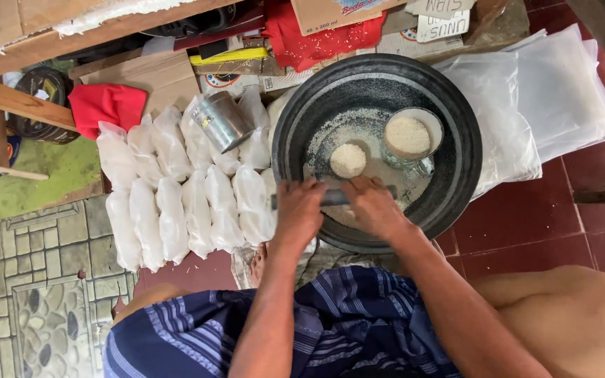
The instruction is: Scooping rice from a large basin into small plastic bags using a metal cup.
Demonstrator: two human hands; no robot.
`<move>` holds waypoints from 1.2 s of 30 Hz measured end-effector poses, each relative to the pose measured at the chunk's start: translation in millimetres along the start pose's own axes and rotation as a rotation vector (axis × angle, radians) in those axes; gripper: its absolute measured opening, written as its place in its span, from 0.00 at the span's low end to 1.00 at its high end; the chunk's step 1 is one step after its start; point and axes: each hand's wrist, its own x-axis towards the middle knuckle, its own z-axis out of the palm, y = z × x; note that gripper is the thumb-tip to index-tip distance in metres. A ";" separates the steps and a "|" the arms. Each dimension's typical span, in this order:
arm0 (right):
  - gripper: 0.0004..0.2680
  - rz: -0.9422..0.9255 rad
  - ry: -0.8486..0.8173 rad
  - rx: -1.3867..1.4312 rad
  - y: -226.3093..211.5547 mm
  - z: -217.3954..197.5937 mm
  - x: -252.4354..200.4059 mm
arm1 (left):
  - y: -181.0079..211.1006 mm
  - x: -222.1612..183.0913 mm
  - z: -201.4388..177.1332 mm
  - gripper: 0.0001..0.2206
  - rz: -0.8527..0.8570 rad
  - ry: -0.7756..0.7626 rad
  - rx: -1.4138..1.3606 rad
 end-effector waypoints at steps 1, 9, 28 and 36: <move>0.17 0.072 0.039 0.066 11.9 29.7 -3.7 | 9.0 3.4 3.3 0.24 0.016 0.036 0.013; 0.19 0.527 0.341 0.499 49.8 52.6 -5.2 | -22.8 19.2 40.4 0.27 -0.497 0.466 -0.657; 0.17 0.631 0.205 0.309 70.5 112.4 21.1 | -31.4 24.8 114.0 0.45 -0.588 0.417 -0.525; 0.18 0.443 0.099 0.330 72.3 124.3 4.7 | -35.0 29.5 123.1 0.46 -0.569 0.453 -0.500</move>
